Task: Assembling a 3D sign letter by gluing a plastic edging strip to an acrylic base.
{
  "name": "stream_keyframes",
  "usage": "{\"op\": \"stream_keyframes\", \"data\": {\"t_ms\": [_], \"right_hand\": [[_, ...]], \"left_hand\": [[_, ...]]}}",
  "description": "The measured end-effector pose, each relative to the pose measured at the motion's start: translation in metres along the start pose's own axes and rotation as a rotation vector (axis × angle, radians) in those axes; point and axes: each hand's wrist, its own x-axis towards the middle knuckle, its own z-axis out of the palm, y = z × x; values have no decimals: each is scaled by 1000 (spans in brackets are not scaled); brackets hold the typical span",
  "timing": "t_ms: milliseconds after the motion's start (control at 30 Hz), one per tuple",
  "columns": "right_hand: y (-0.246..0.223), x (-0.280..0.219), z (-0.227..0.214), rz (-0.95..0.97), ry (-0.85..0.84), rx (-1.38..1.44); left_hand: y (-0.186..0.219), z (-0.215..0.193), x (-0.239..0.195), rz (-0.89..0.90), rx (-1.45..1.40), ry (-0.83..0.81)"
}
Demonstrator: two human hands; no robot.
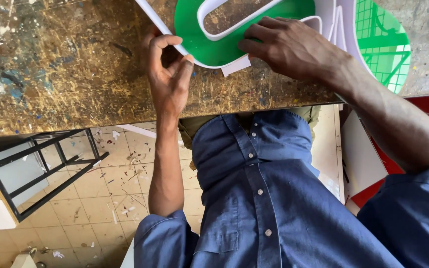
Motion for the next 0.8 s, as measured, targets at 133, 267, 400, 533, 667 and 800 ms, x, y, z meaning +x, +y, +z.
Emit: {"op": "stream_keyframes", "data": {"t_ms": [133, 267, 400, 533, 667, 800], "right_hand": [[7, -7, -5, -14, 37, 83], [9, -14, -6, -17, 43, 95], [8, -9, -18, 18, 83, 272], [3, -6, -25, 52, 117, 379], [-1, -6, -20, 79, 136, 346], [-6, -8, -13, 102, 224, 294]], "left_hand": [[11, 9, 4, -20, 42, 2], [8, 18, 1, -12, 42, 1], [11, 21, 0, -19, 11, 14], [9, 22, -3, -28, 22, 38], [-3, 23, -6, -9, -18, 72], [-6, 25, -6, -20, -33, 101]]}}
